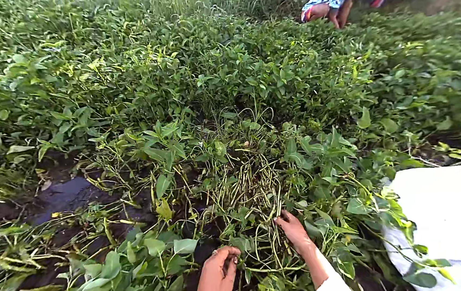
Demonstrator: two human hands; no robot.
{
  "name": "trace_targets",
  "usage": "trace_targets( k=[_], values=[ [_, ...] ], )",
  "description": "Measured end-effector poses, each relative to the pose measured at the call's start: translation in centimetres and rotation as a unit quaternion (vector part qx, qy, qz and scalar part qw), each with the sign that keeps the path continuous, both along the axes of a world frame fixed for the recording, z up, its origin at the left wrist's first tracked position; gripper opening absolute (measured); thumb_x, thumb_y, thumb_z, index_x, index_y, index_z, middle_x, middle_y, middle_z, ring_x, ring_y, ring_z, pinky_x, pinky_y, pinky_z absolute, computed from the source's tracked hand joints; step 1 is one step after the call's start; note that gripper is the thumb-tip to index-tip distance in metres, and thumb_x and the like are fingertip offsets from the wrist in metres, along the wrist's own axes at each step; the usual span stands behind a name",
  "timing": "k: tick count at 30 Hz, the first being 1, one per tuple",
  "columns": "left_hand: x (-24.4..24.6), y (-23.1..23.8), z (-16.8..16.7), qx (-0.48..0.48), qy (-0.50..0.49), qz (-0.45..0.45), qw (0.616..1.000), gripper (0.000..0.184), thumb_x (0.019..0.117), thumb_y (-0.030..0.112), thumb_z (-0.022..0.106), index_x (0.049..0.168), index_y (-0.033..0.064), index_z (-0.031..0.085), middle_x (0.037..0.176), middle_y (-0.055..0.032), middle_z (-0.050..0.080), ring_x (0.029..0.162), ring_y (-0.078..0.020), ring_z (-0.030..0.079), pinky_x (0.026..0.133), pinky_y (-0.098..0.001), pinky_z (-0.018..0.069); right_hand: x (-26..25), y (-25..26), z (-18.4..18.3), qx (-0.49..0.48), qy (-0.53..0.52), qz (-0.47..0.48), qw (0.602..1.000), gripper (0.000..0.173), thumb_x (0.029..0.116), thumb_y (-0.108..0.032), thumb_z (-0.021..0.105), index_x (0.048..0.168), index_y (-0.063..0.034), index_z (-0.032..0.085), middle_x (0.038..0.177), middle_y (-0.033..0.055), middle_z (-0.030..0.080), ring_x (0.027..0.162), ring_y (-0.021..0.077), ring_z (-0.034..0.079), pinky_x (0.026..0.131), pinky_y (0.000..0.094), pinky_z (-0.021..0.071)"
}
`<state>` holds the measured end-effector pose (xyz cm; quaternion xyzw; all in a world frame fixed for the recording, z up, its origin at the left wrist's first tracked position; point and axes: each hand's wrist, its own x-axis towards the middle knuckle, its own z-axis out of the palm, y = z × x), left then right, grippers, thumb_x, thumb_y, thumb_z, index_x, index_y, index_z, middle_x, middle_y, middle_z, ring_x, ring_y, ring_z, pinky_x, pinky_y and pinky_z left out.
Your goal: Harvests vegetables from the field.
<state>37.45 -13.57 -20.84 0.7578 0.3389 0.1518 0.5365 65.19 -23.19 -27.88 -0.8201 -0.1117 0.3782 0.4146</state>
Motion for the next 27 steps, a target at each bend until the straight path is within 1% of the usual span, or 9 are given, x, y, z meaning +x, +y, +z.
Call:
trace_targets(
  k=[3, 7, 9, 12, 15, 17, 21, 24, 27],
  values=[
    [5.2, 1.8, 0.2, 0.036, 0.062, -0.057, 0.996, 0.025, 0.0995, 0.011, 0.055, 0.117, 0.008, 0.073, 0.108, -0.0071, 0.072, 0.092, -0.0152, 0.07, 0.086, -0.0343, 0.0581, 0.1, 0.0, 2.2, -0.087, -0.069, 0.039, 0.993, 0.049, 0.0968, -0.025, 0.067, 0.142, -0.0076, 0.06, 0.133, 0.0173, 0.066, 0.124, 0.0288, 0.063, 0.108, 0.0501, 0.0482],
    [13.7, 4.1, -0.5, 0.031, 0.158, -0.112, 0.981, 0.03, 0.1046, 0.018, 0.052, 0.126, 0.007, 0.07, 0.12, -0.0113, 0.071, 0.112, -0.0212, 0.068, 0.103, -0.0402, 0.0522, 0.3, -0.6, 3.6, -0.094, -0.077, 0.063, 0.991, 0.03, 0.0978, -0.02, 0.063, 0.126, -0.0124, 0.069, 0.12, 0.0105, 0.071, 0.112, 0.0237, 0.068, 0.1, 0.0484, 0.0524],
    [17.3, 4.4, -2.0, 0.026, 0.191, -0.11, 0.975, 0.032, 0.1064, 0.024, 0.051, 0.122, 0.0044, 0.071, 0.116, -0.0145, 0.071, 0.112, -0.0253, 0.068, 0.103, -0.0444, 0.0506, 0.7, -1.0, 3.4, -0.096, -0.072, 0.069, 0.99, 0.025, 0.097, -0.02, 0.064, 0.119, -0.0119, 0.071, 0.115, 0.0091, 0.072, 0.107, 0.0225, 0.069, 0.096, 0.0476, 0.0539],
    [20.2, 4.4, -4.2, 0.0, 0.249, -0.097, 0.964, 0.036, 0.1042, 0.032, 0.056, 0.114, 0.0024, 0.073, 0.113, -0.0159, 0.071, 0.111, -0.0278, 0.067, 0.102, -0.0473, 0.0499, 0.9, -1.1, 3.7, -0.097, -0.075, 0.081, 0.989, 0.026, 0.1002, -0.02, 0.06, 0.122, -0.011, 0.07, 0.117, 0.0098, 0.072, 0.112, 0.023, 0.067, 0.101, 0.0474, 0.052],
    [20.8, 3.9, -5.2, -0.042, 0.268, -0.093, 0.958, 0.028, 0.0969, 0.027, 0.069, 0.113, 0.0037, 0.071, 0.108, -0.0146, 0.071, 0.101, -0.0269, 0.069, 0.095, -0.0471, 0.0536, 0.6, -0.8, 4.3, -0.1, -0.111, 0.095, 0.984, 0.029, 0.1009, -0.024, 0.059, 0.126, -0.0129, 0.069, 0.12, 0.0073, 0.072, 0.114, 0.0213, 0.068, 0.102, 0.0462, 0.0528],
    [20.3, 3.9, -5.5, -0.075, 0.251, -0.104, 0.959, 0.025, 0.0948, 0.017, 0.071, 0.115, 0.0035, 0.069, 0.105, -0.0138, 0.07, 0.093, -0.0249, 0.069, 0.088, -0.044, 0.0571, 0.4, -0.4, 4.8, -0.124, -0.134, 0.137, 0.974, 0.034, 0.0974, -0.03, 0.066, 0.126, -0.0115, 0.069, 0.124, 0.0104, 0.068, 0.117, 0.025, 0.065, 0.103, 0.0465, 0.0521],
    [18.9, 4.8, -5.3, -0.16, 0.22, -0.135, 0.953, 0.041, 0.0907, 0.006, 0.073, 0.129, 0.0035, 0.059, 0.1, -0.0142, 0.068, 0.081, -0.0229, 0.069, 0.076, -0.04, 0.0593, -0.1, 0.7, 5.0, -0.215, -0.09, 0.25, 0.94, 0.056, 0.088, -0.038, 0.08, 0.131, -0.007, 0.063, 0.136, 0.0197, 0.057, 0.123, 0.0366, 0.06, 0.103, 0.0543, 0.0508],
    [17.6, 5.5, -4.3, -0.175, 0.214, -0.124, 0.953, 0.044, 0.0912, 0.005, 0.073, 0.132, 0.0046, 0.056, 0.096, -0.0124, 0.068, 0.078, -0.0203, 0.068, 0.074, -0.0365, 0.0584, -0.1, 0.6, 4.1, -0.203, -0.077, 0.243, 0.945, 0.041, 0.0893, -0.024, 0.074, 0.124, -0.0041, 0.067, 0.134, 0.0197, 0.057, 0.118, 0.0347, 0.062, 0.101, 0.0513, 0.0527],
    [15.7, 6.4, -3.3, -0.166, 0.182, -0.104, 0.963, 0.043, 0.0917, 0.002, 0.07, 0.132, 0.0054, 0.058, 0.102, -0.0113, 0.069, 0.085, -0.0183, 0.068, 0.079, -0.0355, 0.0572, 0.9, -0.4, 4.3, -0.145, -0.057, 0.182, 0.971, 0.033, 0.0957, -0.023, 0.067, 0.121, -0.0015, 0.068, 0.129, 0.0202, 0.061, 0.12, 0.0335, 0.061, 0.104, 0.0505, 0.049]
  ],
)
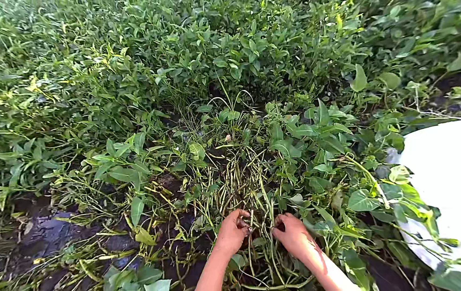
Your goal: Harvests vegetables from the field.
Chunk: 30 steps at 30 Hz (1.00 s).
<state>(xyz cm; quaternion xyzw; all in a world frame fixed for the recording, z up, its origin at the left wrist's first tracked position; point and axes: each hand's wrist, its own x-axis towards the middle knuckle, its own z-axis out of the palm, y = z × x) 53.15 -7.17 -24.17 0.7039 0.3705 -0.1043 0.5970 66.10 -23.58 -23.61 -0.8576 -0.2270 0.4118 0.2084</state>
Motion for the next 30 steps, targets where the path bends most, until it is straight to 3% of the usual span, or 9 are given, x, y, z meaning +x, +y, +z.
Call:
trace_targets(
  k=[2, 5, 9, 11, 16, 20, 23, 27, 30],
  values=[
    [-1.6, 0.4, 0.9, -0.015, -0.034, 0.014, 0.999, 0.044, 0.0931, 0.001, 0.068, 0.135, 0.0051, 0.057, 0.105, -0.0096, 0.069, 0.087, -0.0153, 0.069, 0.083, -0.0329, 0.0577, 0.8, -0.7, 0.4, 0.045, 0.013, -0.046, 0.998, 0.033, 0.0978, -0.026, 0.067, 0.12, -0.0017, 0.068, 0.125, 0.0183, 0.064, 0.118, 0.0306, 0.062, 0.104, 0.0492, 0.0485],
    [-3.6, 0.0, 2.2, -0.07, -0.093, 0.059, 0.991, 0.044, 0.0952, 0.0, 0.063, 0.138, 0.0052, 0.057, 0.102, -0.006, 0.069, 0.085, -0.0124, 0.067, 0.073, -0.0274, 0.0547, 1.4, -1.2, 1.4, 0.12, 0.007, -0.096, 0.988, 0.029, 0.0959, -0.027, 0.073, 0.114, -0.0038, 0.071, 0.114, 0.0126, 0.069, 0.104, 0.0234, 0.066, 0.095, 0.0444, 0.0531],
    [-5.4, -0.9, 3.2, -0.151, -0.173, 0.115, 0.966, 0.041, 0.0944, -0.005, 0.059, 0.135, 0.0009, 0.056, 0.104, -0.009, 0.069, 0.089, -0.0179, 0.069, 0.074, -0.0315, 0.0589, 1.8, -0.7, 4.2, 0.216, 0.081, -0.115, 0.966, 0.017, 0.0954, -0.02, 0.074, 0.104, -0.0056, 0.067, 0.088, 0.0027, 0.069, 0.071, 0.0104, 0.064, 0.066, 0.027, 0.0549],
    [-5.9, -1.3, 3.9, -0.166, -0.193, 0.136, 0.957, 0.04, 0.0931, -0.006, 0.059, 0.133, 0.0007, 0.056, 0.105, -0.0096, 0.069, 0.089, -0.019, 0.07, 0.076, -0.0332, 0.0599, 1.4, 0.1, 5.3, 0.255, 0.133, -0.122, 0.95, 0.012, 0.0964, -0.014, 0.072, 0.101, -0.0052, 0.064, 0.081, 0.0026, 0.069, 0.064, 0.0098, 0.063, 0.06, 0.0241, 0.053],
    [-7.2, -2.0, 5.5, -0.239, -0.23, 0.186, 0.925, 0.036, 0.0938, -0.007, 0.047, 0.129, 0.0004, 0.053, 0.1, -0.0079, 0.067, 0.084, -0.0177, 0.069, 0.074, -0.0325, 0.0599, -0.5, 1.5, 6.5, 0.276, 0.177, -0.106, 0.939, 0.014, 0.0971, -0.016, 0.071, 0.103, -0.0052, 0.064, 0.081, 0.0039, 0.068, 0.061, 0.0107, 0.063, 0.056, 0.024, 0.0536],
    [-8.6, -2.1, 6.1, -0.305, -0.239, 0.217, 0.896, 0.046, 0.0962, -0.005, 0.044, 0.141, 0.0042, 0.045, 0.097, -0.0077, 0.066, 0.082, -0.0184, 0.069, 0.074, -0.0336, 0.0602, -2.2, 2.2, 7.3, 0.302, 0.203, -0.109, 0.925, 0.014, 0.0952, -0.014, 0.073, 0.102, -0.0052, 0.065, 0.08, 0.0036, 0.067, 0.061, 0.0105, 0.063, 0.057, 0.0232, 0.055],
    [-9.5, -2.2, 6.4, -0.328, -0.252, 0.229, 0.881, 0.044, 0.0961, -0.005, 0.044, 0.139, 0.006, 0.049, 0.095, -0.0078, 0.067, 0.08, -0.018, 0.069, 0.072, -0.0331, 0.06, -3.0, 2.6, 7.7, 0.322, 0.214, -0.108, 0.916, 0.013, 0.094, -0.013, 0.073, 0.101, -0.0053, 0.065, 0.08, 0.0035, 0.067, 0.062, 0.0106, 0.064, 0.057, 0.0233, 0.0554],
    [-10.7, -2.3, 6.5, -0.31, -0.256, 0.243, 0.883, 0.034, 0.1033, 0.003, 0.038, 0.133, 0.0055, 0.054, 0.093, -0.0075, 0.066, 0.079, -0.0176, 0.068, 0.071, -0.0326, 0.059, -4.7, 3.4, 7.6, 0.34, 0.243, -0.095, 0.903, 0.016, 0.0926, -0.015, 0.075, 0.1, -0.0054, 0.064, 0.08, 0.0033, 0.067, 0.062, 0.0113, 0.065, 0.057, 0.0245, 0.0569],
    [-11.7, -2.7, 6.7, -0.219, -0.23, 0.279, 0.906, 0.028, 0.1101, 0.011, 0.035, 0.127, 0.0033, 0.056, 0.088, -0.0072, 0.065, 0.072, -0.016, 0.066, 0.065, -0.0306, 0.0587, -7.6, 4.2, 6.3, 0.315, 0.273, -0.062, 0.907, 0.021, 0.0947, -0.018, 0.074, 0.105, -0.0047, 0.062, 0.082, 0.0033, 0.067, 0.061, 0.012, 0.065, 0.056, 0.0271, 0.0576]
  ],
)
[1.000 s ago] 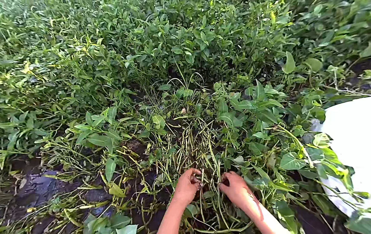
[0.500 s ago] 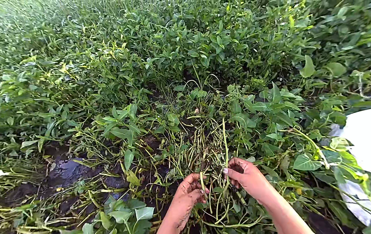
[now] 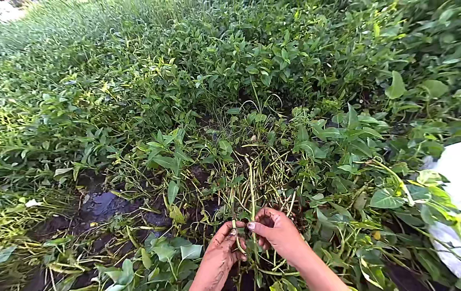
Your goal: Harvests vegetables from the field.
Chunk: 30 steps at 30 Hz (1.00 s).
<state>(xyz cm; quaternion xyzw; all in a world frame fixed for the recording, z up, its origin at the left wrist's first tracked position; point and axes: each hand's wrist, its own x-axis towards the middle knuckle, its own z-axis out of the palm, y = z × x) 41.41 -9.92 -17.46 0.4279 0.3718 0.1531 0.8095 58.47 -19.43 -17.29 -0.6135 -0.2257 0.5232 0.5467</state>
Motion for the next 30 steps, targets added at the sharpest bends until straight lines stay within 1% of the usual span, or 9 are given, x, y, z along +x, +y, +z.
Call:
trace_targets(
  k=[5, 11, 16, 19, 21, 23, 25, 28, 30],
  values=[
    [-3.1, -0.7, -1.5, 0.243, 0.163, 0.039, 0.955, 0.018, 0.0998, 0.002, 0.057, 0.112, -0.0007, 0.069, 0.092, -0.0074, 0.072, 0.077, -0.0139, 0.069, 0.069, -0.0275, 0.0574, -3.4, 0.4, -2.0, -0.047, 0.017, 0.035, 0.998, 0.025, 0.097, -0.021, 0.072, 0.112, -0.0044, 0.06, 0.083, 0.0054, 0.067, 0.061, 0.0143, 0.066, 0.058, 0.03, 0.0592],
    [-3.2, -3.0, -0.6, 0.23, 0.204, -0.01, 0.952, 0.018, 0.0888, 0.001, 0.074, 0.106, 0.0002, 0.074, 0.088, -0.0036, 0.074, 0.073, -0.0071, 0.068, 0.067, -0.0244, 0.0574, -4.4, 0.9, -2.1, -0.088, -0.03, 0.054, 0.994, 0.024, 0.0975, -0.021, 0.071, 0.112, -0.0047, 0.061, 0.087, 0.0073, 0.069, 0.066, 0.016, 0.07, 0.065, 0.0332, 0.0621],
    [-3.5, -2.6, -1.6, 0.2, 0.186, -0.032, 0.961, 0.014, 0.0913, 0.001, 0.071, 0.105, 0.0003, 0.072, 0.086, -0.0043, 0.073, 0.073, -0.0104, 0.069, 0.067, -0.027, 0.0583, 0.3, 2.2, -1.3, -0.084, -0.166, 0.157, 0.97, 0.03, 0.1072, -0.028, 0.055, 0.121, -0.0031, 0.066, 0.097, 0.0113, 0.072, 0.079, 0.021, 0.073, 0.077, 0.0401, 0.0627],
    [-4.2, -3.0, -1.7, 0.139, 0.155, -0.037, 0.977, 0.015, 0.0963, -0.001, 0.064, 0.11, -0.0013, 0.07, 0.09, -0.0065, 0.074, 0.075, -0.0133, 0.071, 0.068, -0.0279, 0.0595, 7.1, 5.4, -3.0, -0.22, -0.409, 0.087, 0.881, 0.032, 0.1046, -0.027, 0.06, 0.125, -0.004, 0.07, 0.125, 0.0187, 0.067, 0.113, 0.0351, 0.067, 0.099, 0.055, 0.0528],
    [-4.2, -3.0, -1.6, 0.116, 0.144, -0.024, 0.982, 0.015, 0.0974, -0.003, 0.062, 0.11, -0.0019, 0.069, 0.09, -0.0071, 0.074, 0.075, -0.0137, 0.071, 0.068, -0.0279, 0.0595, 10.3, 7.4, -5.4, -0.339, -0.472, 0.155, 0.799, 0.041, 0.1006, -0.032, 0.064, 0.126, 0.0009, 0.068, 0.139, 0.0245, 0.058, 0.12, 0.0423, 0.063, 0.099, 0.0618, 0.0517],
    [-4.0, -2.8, -1.2, 0.103, 0.141, -0.003, 0.985, 0.015, 0.0982, -0.004, 0.06, 0.111, -0.0021, 0.068, 0.09, -0.0079, 0.074, 0.076, -0.0143, 0.071, 0.069, -0.028, 0.0595, 11.3, 8.3, -6.3, -0.382, -0.473, 0.221, 0.763, 0.035, 0.0987, -0.029, 0.064, 0.117, 0.0004, 0.071, 0.132, 0.0244, 0.064, 0.122, 0.0421, 0.063, 0.096, 0.0649, 0.0506],
    [-4.0, -2.5, -1.0, 0.093, 0.136, 0.018, 0.986, 0.015, 0.098, -0.005, 0.059, 0.11, -0.0026, 0.067, 0.091, -0.0092, 0.074, 0.077, -0.0156, 0.071, 0.069, -0.0287, 0.0598, 12.1, 8.2, -5.4, -0.338, -0.458, 0.21, 0.795, 0.031, 0.1009, -0.028, 0.063, 0.115, -0.0035, 0.073, 0.125, 0.022, 0.068, 0.12, 0.0408, 0.064, 0.098, 0.0644, 0.05],
    [-4.1, -1.9, -0.8, 0.084, 0.129, 0.035, 0.988, 0.015, 0.0979, -0.005, 0.059, 0.111, -0.0031, 0.066, 0.093, -0.0112, 0.073, 0.078, -0.0182, 0.072, 0.069, -0.0305, 0.0608, 13.6, 6.4, -3.3, -0.178, -0.44, 0.088, 0.876, 0.024, 0.103, -0.024, 0.064, 0.112, -0.0035, 0.072, 0.107, 0.0187, 0.072, 0.106, 0.0366, 0.068, 0.095, 0.0606, 0.052],
    [-3.9, -1.4, -0.9, 0.082, 0.117, 0.047, 0.989, 0.013, 0.0978, -0.006, 0.059, 0.11, -0.0029, 0.063, 0.093, -0.0125, 0.073, 0.078, -0.0192, 0.072, 0.069, -0.0311, 0.0612, 14.1, 5.1, -2.1, -0.112, -0.43, 0.008, 0.896, 0.021, 0.1032, -0.021, 0.064, 0.111, -0.0027, 0.071, 0.1, 0.0168, 0.072, 0.096, 0.0329, 0.07, 0.089, 0.0581, 0.0544]
  ],
)
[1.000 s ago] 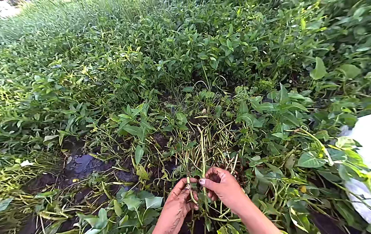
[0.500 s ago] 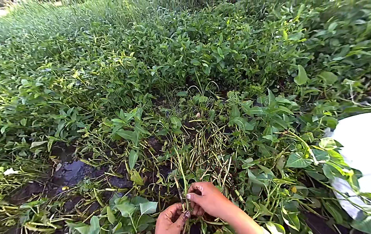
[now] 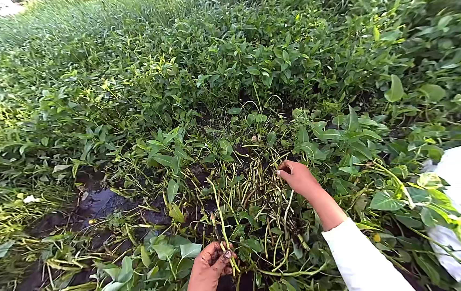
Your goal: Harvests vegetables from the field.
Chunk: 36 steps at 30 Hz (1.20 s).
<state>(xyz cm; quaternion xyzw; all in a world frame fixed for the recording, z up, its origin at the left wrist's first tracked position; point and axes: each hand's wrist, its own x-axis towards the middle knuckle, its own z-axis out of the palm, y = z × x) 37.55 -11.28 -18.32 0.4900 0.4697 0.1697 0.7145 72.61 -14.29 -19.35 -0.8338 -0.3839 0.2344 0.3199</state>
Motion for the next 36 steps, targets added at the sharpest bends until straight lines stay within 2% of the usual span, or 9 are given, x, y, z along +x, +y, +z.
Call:
trace_targets(
  k=[2, 4, 6, 9, 17, 23, 26, 30, 36],
  values=[
    [0.5, 0.4, 0.1, -0.001, -0.009, 0.007, 1.0, 0.012, 0.0986, -0.006, 0.057, 0.109, -0.0025, 0.06, 0.093, -0.0123, 0.072, 0.077, -0.0187, 0.072, 0.068, -0.0304, 0.061, -0.6, -0.9, 1.3, 0.068, 0.038, -0.059, 0.995, 0.018, 0.1027, -0.018, 0.065, 0.111, -0.0025, 0.068, 0.095, 0.0137, 0.071, 0.085, 0.0262, 0.07, 0.08, 0.0495, 0.0577],
    [1.1, 0.5, 0.3, -0.006, -0.016, 0.007, 1.0, 0.011, 0.0995, -0.006, 0.055, 0.11, -0.0024, 0.058, 0.093, -0.0124, 0.072, 0.076, -0.0187, 0.071, 0.067, -0.0303, 0.0611, -1.7, -1.5, 2.2, 0.142, 0.165, -0.1, 0.971, 0.014, 0.1023, -0.015, 0.066, 0.11, -0.0026, 0.065, 0.09, 0.0089, 0.073, 0.073, 0.0173, 0.071, 0.07, 0.035, 0.0621],
    [1.6, 0.5, 0.6, -0.014, -0.027, -0.003, 1.0, 0.014, 0.0995, -0.006, 0.055, 0.113, -0.0026, 0.056, 0.095, -0.0127, 0.071, 0.077, -0.0193, 0.071, 0.068, -0.0312, 0.0616, -3.2, -2.1, 3.1, 0.176, 0.285, -0.112, 0.936, 0.015, 0.1013, -0.009, 0.065, 0.113, -0.0004, 0.063, 0.087, 0.0104, 0.073, 0.068, 0.0169, 0.071, 0.066, 0.031, 0.0614],
    [2.2, 0.6, 1.2, -0.024, -0.045, -0.029, 0.998, 0.017, 0.0993, -0.006, 0.054, 0.116, -0.0015, 0.054, 0.097, -0.0124, 0.07, 0.079, -0.0193, 0.071, 0.07, -0.0316, 0.0616, -5.4, -2.5, 4.2, 0.168, 0.365, -0.086, 0.912, 0.014, 0.1009, -0.005, 0.064, 0.114, 0.0001, 0.063, 0.082, 0.0104, 0.072, 0.066, 0.0154, 0.07, 0.064, 0.0266, 0.0596],
    [3.0, 0.5, 2.4, -0.031, -0.102, -0.076, 0.991, 0.02, 0.0976, -0.002, 0.058, 0.118, -0.0001, 0.055, 0.1, -0.0111, 0.069, 0.083, -0.0195, 0.071, 0.073, -0.0328, 0.0618, -8.1, -3.0, 5.2, 0.173, 0.462, 0.012, 0.87, 0.012, 0.1013, -0.003, 0.062, 0.113, -0.0003, 0.066, 0.086, 0.0134, 0.074, 0.071, 0.016, 0.071, 0.067, 0.0264, 0.0603],
    [3.2, 0.3, 2.9, -0.009, -0.105, -0.105, 0.989, 0.022, 0.0966, 0.0, 0.06, 0.118, 0.0, 0.055, 0.101, -0.011, 0.069, 0.084, -0.0197, 0.071, 0.073, -0.0331, 0.0622, -8.8, -3.0, 5.6, 0.167, 0.468, 0.039, 0.867, 0.012, 0.1011, -0.002, 0.061, 0.113, -0.0001, 0.065, 0.086, 0.0132, 0.073, 0.072, 0.0162, 0.071, 0.068, 0.0269, 0.0605],
    [2.9, 0.4, 2.6, 0.002, -0.107, -0.067, 0.992, 0.023, 0.097, -0.001, 0.059, 0.12, -0.0015, 0.055, 0.103, -0.0124, 0.069, 0.085, -0.0202, 0.071, 0.073, -0.0324, 0.0617, -9.3, -3.2, 5.2, 0.244, 0.479, -0.038, 0.842, 0.01, 0.0994, 0.003, 0.059, 0.109, 0.0002, 0.061, 0.088, 0.0148, 0.072, 0.071, 0.0183, 0.072, 0.067, 0.0288, 0.0617],
    [2.6, -0.5, 1.9, -0.015, -0.121, 0.025, 0.992, 0.026, 0.0975, -0.008, 0.053, 0.123, -0.0036, 0.05, 0.102, -0.0158, 0.069, 0.088, -0.0239, 0.072, 0.077, -0.0365, 0.0635, -12.4, -4.8, 3.5, 0.299, 0.532, -0.122, 0.782, 0.011, 0.0974, 0.01, 0.055, 0.104, 0.0021, 0.053, 0.104, 0.0226, 0.073, 0.087, 0.0311, 0.076, 0.081, 0.0414, 0.0641],
    [3.1, -2.9, 0.7, -0.064, -0.077, 0.116, 0.988, 0.033, 0.0981, -0.011, 0.053, 0.13, -0.0035, 0.046, 0.103, -0.0134, 0.066, 0.083, -0.0197, 0.072, 0.073, -0.0344, 0.0638, -20.1, -7.6, -3.0, 0.239, 0.428, -0.064, 0.869, 0.014, 0.0857, -0.008, 0.079, 0.095, -0.0047, 0.068, 0.093, 0.0028, 0.07, 0.087, 0.011, 0.067, 0.079, 0.0279, 0.0573]
  ],
)
